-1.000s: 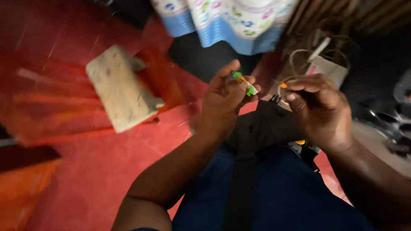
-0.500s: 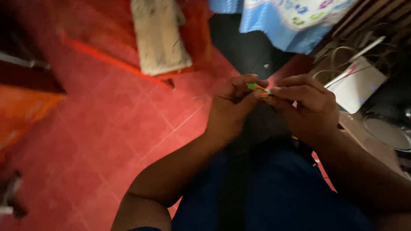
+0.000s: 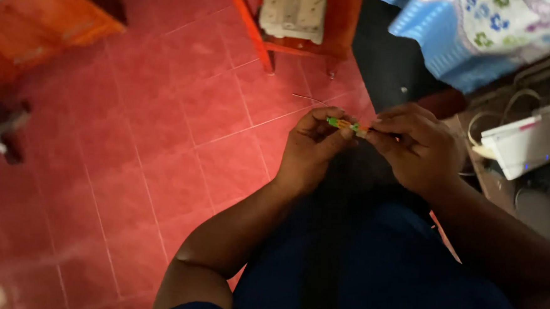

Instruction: Assembling or connecting fiber optic mechanical connectors to a fiber cable.

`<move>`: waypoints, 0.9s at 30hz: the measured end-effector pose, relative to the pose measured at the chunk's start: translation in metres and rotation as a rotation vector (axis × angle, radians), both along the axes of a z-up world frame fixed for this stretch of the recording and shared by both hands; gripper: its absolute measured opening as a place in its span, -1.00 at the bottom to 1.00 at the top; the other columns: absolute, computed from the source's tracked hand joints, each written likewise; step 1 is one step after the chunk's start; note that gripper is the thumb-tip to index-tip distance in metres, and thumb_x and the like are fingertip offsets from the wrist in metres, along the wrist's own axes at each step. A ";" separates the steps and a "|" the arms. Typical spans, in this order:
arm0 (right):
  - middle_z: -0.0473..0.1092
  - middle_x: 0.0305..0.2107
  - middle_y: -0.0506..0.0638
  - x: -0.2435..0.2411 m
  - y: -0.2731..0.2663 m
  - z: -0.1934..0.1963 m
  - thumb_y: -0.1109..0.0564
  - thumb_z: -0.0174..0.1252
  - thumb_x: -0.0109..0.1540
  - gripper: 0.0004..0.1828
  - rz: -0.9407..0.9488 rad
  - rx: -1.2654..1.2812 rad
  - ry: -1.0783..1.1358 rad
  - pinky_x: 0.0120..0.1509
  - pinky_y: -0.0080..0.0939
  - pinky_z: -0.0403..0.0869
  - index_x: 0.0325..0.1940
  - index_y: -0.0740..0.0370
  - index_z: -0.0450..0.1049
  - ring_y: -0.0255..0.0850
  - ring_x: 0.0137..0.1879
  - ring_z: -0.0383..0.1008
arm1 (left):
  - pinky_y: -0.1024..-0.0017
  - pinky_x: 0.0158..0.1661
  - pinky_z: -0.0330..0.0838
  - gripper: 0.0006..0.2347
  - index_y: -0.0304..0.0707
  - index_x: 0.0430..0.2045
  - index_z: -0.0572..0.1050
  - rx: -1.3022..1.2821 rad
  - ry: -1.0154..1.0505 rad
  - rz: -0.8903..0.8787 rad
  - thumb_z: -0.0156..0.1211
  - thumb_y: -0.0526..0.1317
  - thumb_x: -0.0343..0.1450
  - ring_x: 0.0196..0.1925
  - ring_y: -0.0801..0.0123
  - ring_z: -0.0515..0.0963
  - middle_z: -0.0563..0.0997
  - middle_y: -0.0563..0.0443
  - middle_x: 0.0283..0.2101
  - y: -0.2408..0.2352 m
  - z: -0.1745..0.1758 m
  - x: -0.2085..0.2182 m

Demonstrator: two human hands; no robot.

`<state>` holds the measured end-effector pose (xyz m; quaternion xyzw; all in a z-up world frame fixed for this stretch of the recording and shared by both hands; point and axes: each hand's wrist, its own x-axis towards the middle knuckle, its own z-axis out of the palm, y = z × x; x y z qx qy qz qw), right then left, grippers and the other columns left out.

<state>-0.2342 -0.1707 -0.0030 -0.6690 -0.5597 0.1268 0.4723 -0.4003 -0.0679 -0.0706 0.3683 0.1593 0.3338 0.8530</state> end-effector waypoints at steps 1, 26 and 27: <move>0.55 -0.19 0.06 0.004 -0.002 -0.002 0.29 0.47 0.20 -0.79 0.034 0.001 -0.002 -0.24 -0.35 0.42 -0.21 0.28 0.54 -0.31 -0.28 0.50 | 0.31 0.10 0.57 -0.74 -0.37 0.11 0.42 0.001 -0.002 0.034 0.24 -0.42 0.54 0.11 0.28 0.61 0.58 -0.12 0.08 -0.003 0.003 -0.002; 0.48 -0.20 -0.13 0.191 -0.074 -0.046 0.30 0.26 0.37 -0.86 0.079 0.007 0.367 0.04 -0.46 0.45 0.01 0.23 0.49 -0.47 -0.10 0.44 | 0.42 0.09 0.47 -0.75 -0.13 0.11 0.43 1.107 -0.062 -0.071 0.20 -0.36 0.55 0.09 0.29 0.58 0.57 -0.01 0.01 -0.101 0.126 0.109; 0.50 -0.09 -0.06 0.198 -0.081 -0.058 0.34 0.27 0.42 -0.87 0.078 -0.012 0.184 0.18 -0.44 0.47 0.04 0.34 0.50 -0.42 0.03 0.48 | 0.41 0.11 0.46 -0.77 -0.14 0.09 0.44 1.079 -0.064 -0.052 0.19 -0.37 0.55 0.11 0.28 0.57 0.57 -0.04 0.03 -0.101 0.127 0.110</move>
